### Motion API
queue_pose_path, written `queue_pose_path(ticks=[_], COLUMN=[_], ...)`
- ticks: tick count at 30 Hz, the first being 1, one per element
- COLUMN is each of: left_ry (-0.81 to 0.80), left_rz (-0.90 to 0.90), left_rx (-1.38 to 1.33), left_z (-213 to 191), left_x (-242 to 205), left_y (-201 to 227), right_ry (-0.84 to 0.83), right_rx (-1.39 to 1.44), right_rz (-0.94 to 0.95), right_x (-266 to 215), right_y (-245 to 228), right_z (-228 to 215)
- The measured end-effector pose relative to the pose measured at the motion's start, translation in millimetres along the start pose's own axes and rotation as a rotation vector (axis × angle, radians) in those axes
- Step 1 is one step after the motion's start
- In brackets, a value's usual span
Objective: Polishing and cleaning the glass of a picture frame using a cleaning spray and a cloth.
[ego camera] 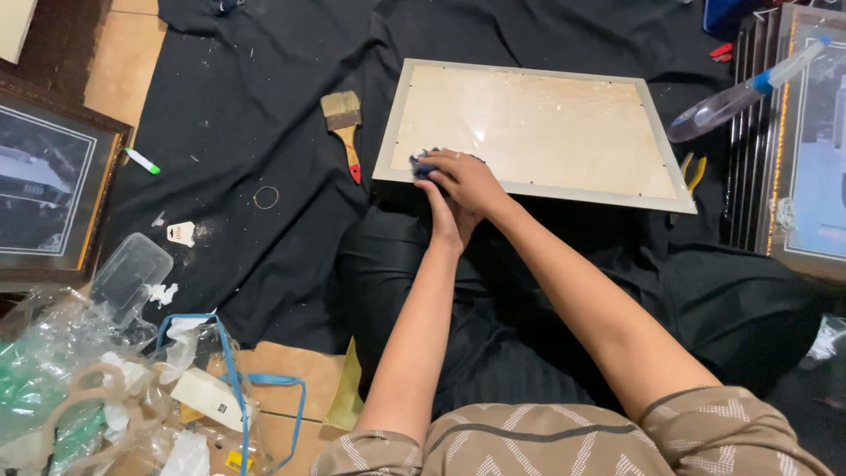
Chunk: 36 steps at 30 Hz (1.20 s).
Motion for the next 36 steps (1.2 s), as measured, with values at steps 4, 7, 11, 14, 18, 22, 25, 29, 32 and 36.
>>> queue_pose_path(ticks=[4,7,11,14,18,22,25,29,32,36], left_ry=[-0.036,-0.086,-0.041,-0.010,0.026,0.040,0.042,0.034,0.023,0.021], left_rz=[-0.010,-0.048,-0.061,-0.111,-0.117,-0.088,-0.082,-0.090,-0.107,-0.098], left_rx=[-0.109,-0.325,-0.276,-0.245,-0.242,-0.268,-0.288,-0.338,-0.375,-0.325], left_z=[16.8,16.5,-2.8,-36.4,-47.7,-45.2,-37.8,-25.7,-16.9,22.1], left_x=[-15.1,-9.3,15.4,54.2,61.6,44.5,36.5,33.4,27.4,-3.2], left_y=[4.8,-1.8,-14.5,-40.1,-45.6,-31.0,-25.9,-21.9,-21.8,6.2], right_ry=[-0.085,-0.175,-0.180,-0.160,-0.163,-0.083,-0.057,-0.058,-0.060,-0.040], right_rx=[0.089,0.053,0.042,0.059,0.132,0.019,-0.003,0.015,-0.018,-0.089], right_rz=[-0.073,-0.092,0.055,0.060,-0.134,-0.253,-0.361,-0.330,-0.185,0.178], right_x=[0.4,-33.0,-69.6,-57.1,0.0,56.4,64.7,24.1,-33.7,-123.9], right_y=[-5.3,7.3,36.3,23.5,-16.9,-49.9,-59.9,-36.5,-3.5,53.8], right_z=[-28.4,-70.5,-107.2,-92.8,-25.7,36.8,41.0,-9.3,-66.8,-143.6])
Point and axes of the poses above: each hand's wrist, its own x-axis towards the middle knuckle, its own z-axis out of the palm, y = z × x, the point moved 6 cm from there along x, towards the middle knuckle, and after that the axes turned 4 degrees about -z, right-handed, at the moved point
